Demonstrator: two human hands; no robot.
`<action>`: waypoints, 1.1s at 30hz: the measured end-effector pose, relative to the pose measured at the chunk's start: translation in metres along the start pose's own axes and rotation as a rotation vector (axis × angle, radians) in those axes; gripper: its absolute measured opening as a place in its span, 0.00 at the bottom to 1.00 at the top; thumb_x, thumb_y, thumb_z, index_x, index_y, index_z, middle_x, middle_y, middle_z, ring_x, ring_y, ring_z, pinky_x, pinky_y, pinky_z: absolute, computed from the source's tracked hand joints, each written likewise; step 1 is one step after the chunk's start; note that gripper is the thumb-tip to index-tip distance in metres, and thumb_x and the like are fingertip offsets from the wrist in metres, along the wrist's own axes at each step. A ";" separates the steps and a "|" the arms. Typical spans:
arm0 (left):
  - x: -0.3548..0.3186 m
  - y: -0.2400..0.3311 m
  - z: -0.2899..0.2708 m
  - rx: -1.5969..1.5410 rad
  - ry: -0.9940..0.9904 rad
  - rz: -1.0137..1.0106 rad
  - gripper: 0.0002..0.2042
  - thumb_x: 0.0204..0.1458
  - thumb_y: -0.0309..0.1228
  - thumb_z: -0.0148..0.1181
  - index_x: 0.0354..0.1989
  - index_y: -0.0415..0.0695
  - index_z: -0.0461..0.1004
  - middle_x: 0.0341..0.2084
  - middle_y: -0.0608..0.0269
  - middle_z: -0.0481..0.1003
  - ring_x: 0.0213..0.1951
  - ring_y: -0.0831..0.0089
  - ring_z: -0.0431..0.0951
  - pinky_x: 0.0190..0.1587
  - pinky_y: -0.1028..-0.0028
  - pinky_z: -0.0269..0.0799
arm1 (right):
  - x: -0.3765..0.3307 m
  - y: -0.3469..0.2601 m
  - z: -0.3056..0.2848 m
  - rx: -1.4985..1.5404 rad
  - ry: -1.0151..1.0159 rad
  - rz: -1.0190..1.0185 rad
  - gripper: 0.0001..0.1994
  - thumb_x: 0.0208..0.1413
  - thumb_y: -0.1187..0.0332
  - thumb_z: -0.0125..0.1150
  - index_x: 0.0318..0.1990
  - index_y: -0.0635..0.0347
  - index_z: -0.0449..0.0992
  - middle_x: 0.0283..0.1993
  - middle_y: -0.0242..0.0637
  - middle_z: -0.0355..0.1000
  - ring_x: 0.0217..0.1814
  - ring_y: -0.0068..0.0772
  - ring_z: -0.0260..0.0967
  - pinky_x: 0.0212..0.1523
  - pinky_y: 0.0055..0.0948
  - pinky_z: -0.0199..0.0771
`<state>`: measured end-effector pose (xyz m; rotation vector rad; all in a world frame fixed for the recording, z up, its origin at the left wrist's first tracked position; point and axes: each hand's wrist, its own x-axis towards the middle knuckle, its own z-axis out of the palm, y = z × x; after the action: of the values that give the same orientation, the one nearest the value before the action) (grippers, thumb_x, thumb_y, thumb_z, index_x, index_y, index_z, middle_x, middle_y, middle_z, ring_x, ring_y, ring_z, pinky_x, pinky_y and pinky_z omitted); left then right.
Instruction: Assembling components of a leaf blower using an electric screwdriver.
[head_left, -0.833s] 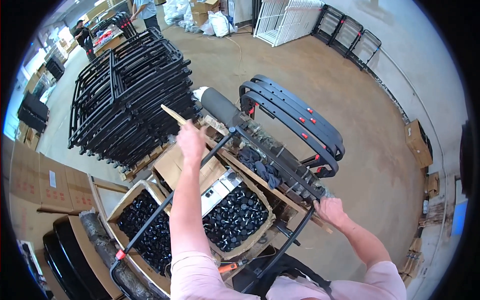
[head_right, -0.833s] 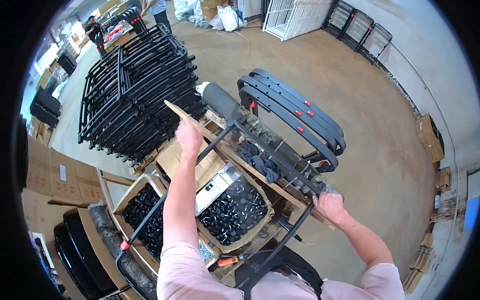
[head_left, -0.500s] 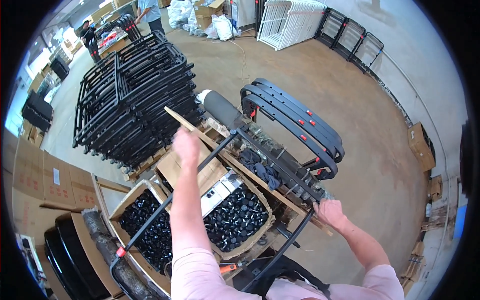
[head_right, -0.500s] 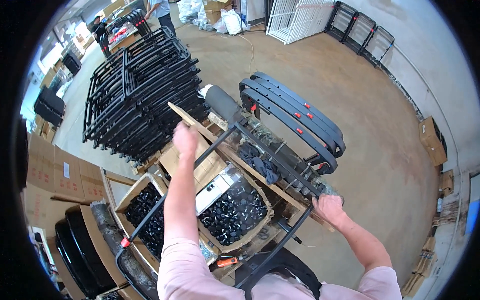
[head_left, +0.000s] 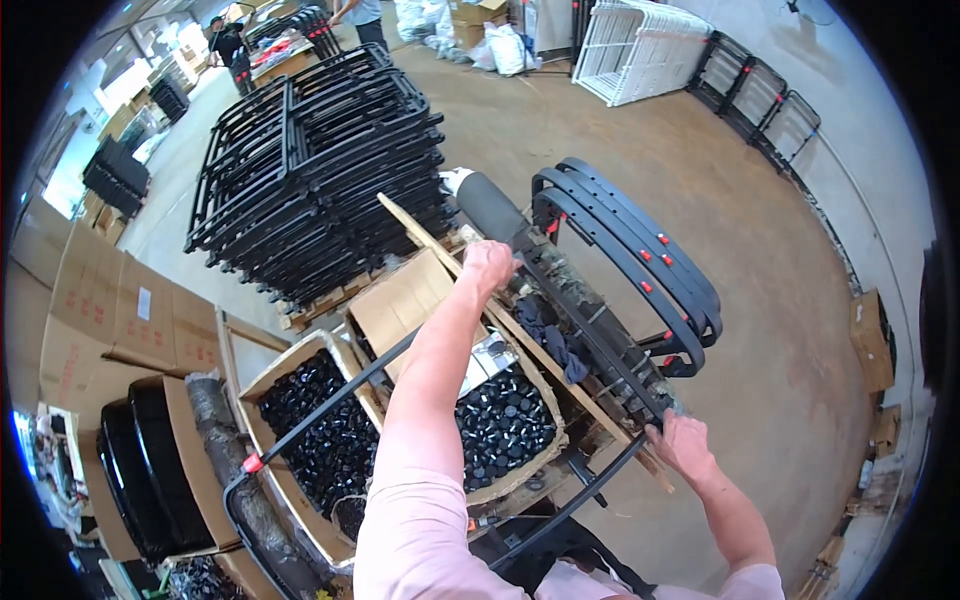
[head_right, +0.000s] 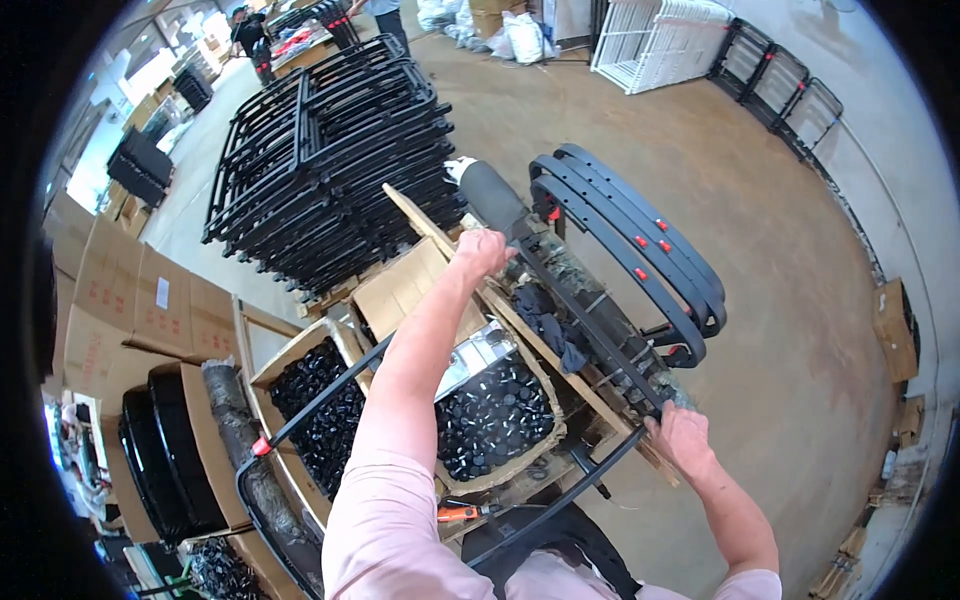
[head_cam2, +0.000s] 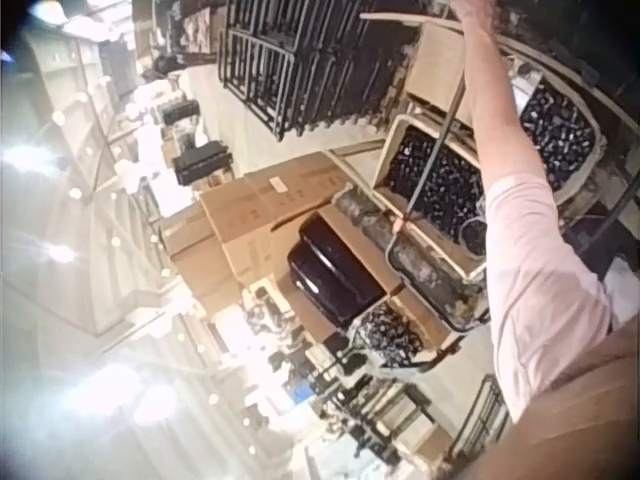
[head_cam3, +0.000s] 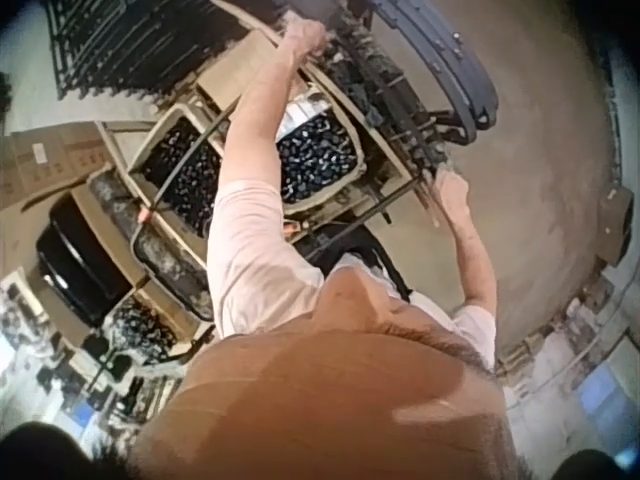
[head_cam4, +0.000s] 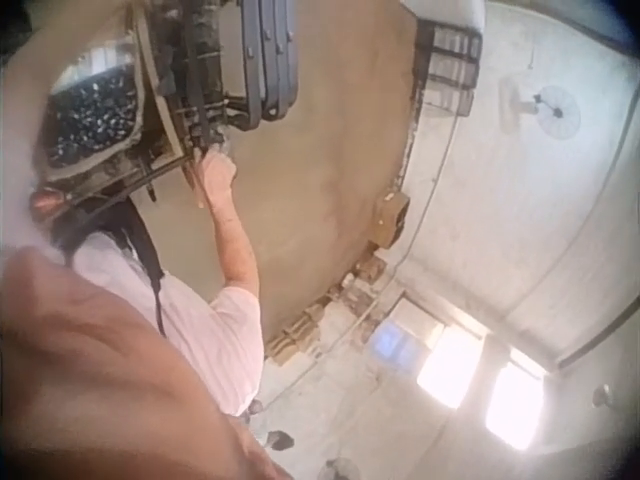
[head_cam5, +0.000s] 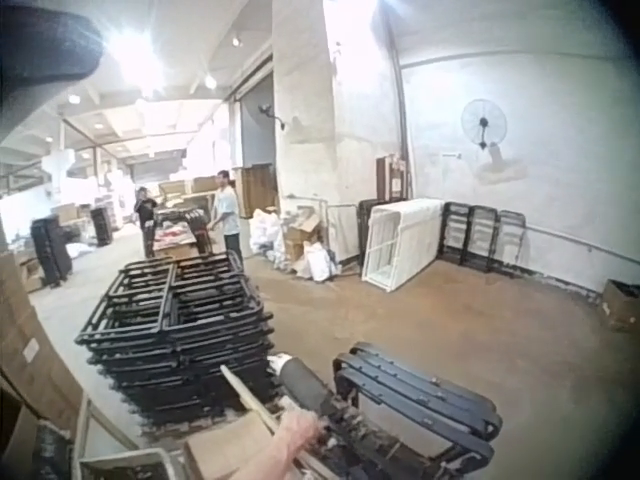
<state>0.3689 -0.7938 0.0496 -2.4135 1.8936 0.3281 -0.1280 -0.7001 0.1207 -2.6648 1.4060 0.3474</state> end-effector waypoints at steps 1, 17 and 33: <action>0.000 -0.004 -0.002 0.023 0.036 0.057 0.28 0.63 0.58 0.59 0.41 0.42 0.86 0.42 0.50 0.86 0.48 0.54 0.86 0.52 0.58 0.81 | 0.002 0.002 0.006 0.008 -0.004 -0.014 0.22 0.64 0.50 0.60 0.34 0.64 0.78 0.28 0.55 0.80 0.34 0.59 0.82 0.40 0.54 0.81; -0.276 -0.043 0.027 -0.355 0.566 -0.130 0.11 0.61 0.39 0.63 0.43 0.44 0.79 0.37 0.53 0.78 0.43 0.50 0.81 0.46 0.52 0.77 | 0.021 0.041 0.037 -0.057 -0.006 -0.250 0.19 0.63 0.56 0.65 0.34 0.67 0.77 0.33 0.59 0.79 0.39 0.61 0.79 0.42 0.56 0.77; -0.984 -0.153 0.036 0.060 1.039 -1.509 0.13 0.64 0.39 0.59 0.41 0.44 0.83 0.40 0.46 0.81 0.45 0.45 0.82 0.50 0.52 0.78 | 0.041 0.038 0.146 -0.282 0.245 0.296 0.15 0.65 0.60 0.62 0.41 0.67 0.82 0.38 0.49 0.79 0.40 0.51 0.76 0.42 0.50 0.76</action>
<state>0.2907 0.1878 0.1993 -3.2624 -0.4315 -1.1357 -0.1590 -0.7250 -0.0303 -2.7920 1.9716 0.2671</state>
